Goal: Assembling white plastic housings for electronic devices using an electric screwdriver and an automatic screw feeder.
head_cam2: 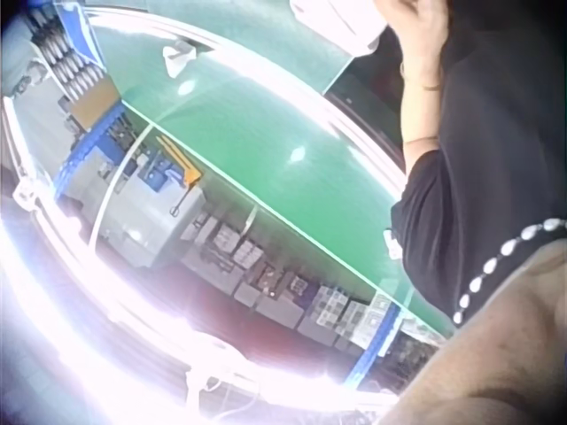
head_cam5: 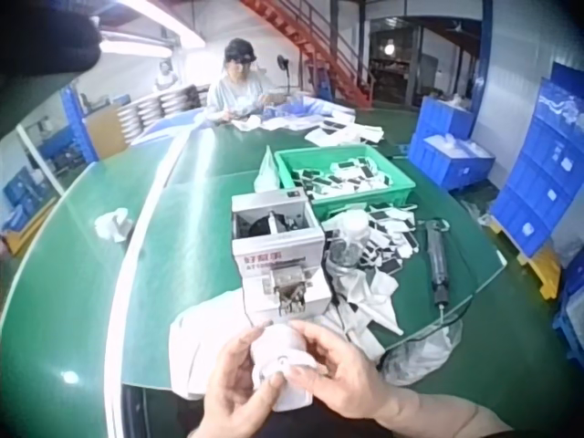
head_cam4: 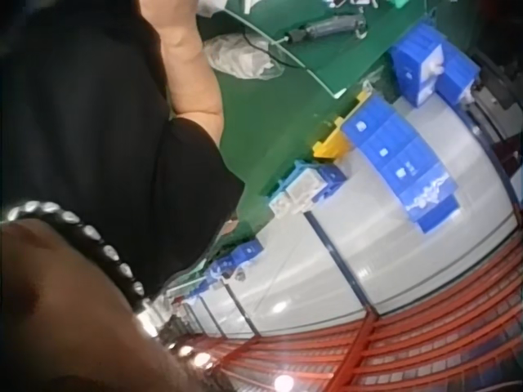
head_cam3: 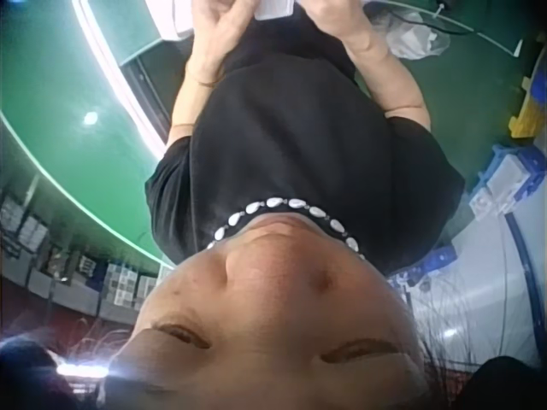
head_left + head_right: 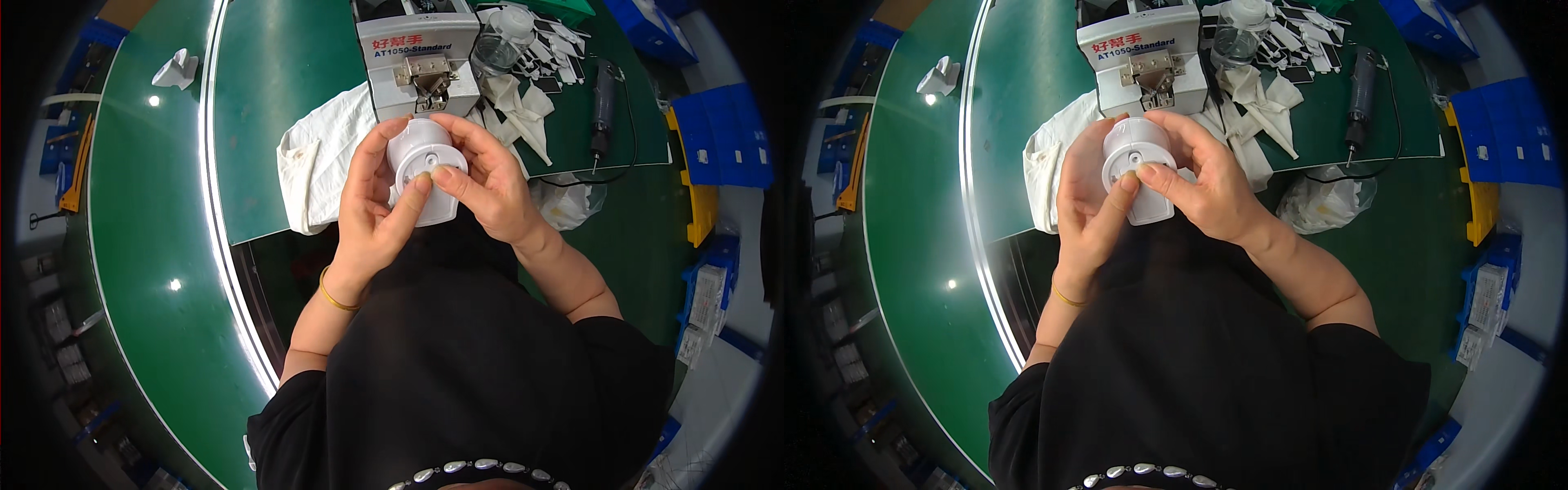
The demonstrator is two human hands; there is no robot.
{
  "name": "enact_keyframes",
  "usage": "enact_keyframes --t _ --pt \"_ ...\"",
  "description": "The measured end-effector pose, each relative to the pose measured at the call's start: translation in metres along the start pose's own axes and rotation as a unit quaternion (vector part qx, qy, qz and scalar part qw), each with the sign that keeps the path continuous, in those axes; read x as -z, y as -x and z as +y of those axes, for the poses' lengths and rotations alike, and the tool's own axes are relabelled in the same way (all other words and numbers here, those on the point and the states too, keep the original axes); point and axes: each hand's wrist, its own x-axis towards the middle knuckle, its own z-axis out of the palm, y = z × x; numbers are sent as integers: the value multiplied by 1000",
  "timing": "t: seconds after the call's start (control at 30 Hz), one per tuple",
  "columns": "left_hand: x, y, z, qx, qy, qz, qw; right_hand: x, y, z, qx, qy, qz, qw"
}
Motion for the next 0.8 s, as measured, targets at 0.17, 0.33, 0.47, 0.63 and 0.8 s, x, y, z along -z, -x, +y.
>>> enact_keyframes --t 0.17,0.33,0.47,0.63,0.8 --pt "-3 -2 -7 6 19 -1 1000 6 0 0 -29 -8 6 1000" --pt "4 -2 -21 -65 -226 -112 965 26 0 0 -75 3 -13 997" --pt "5 2 -19 -69 -189 -76 977 119 -18 -15 76 161 227 957" --pt "8 7 -22 -67 -212 -73 972 245 -14 -11 -108 632 471 606" --pt "13 9 -30 -25 -204 -56 977 315 1 4 -217 239 388 863"
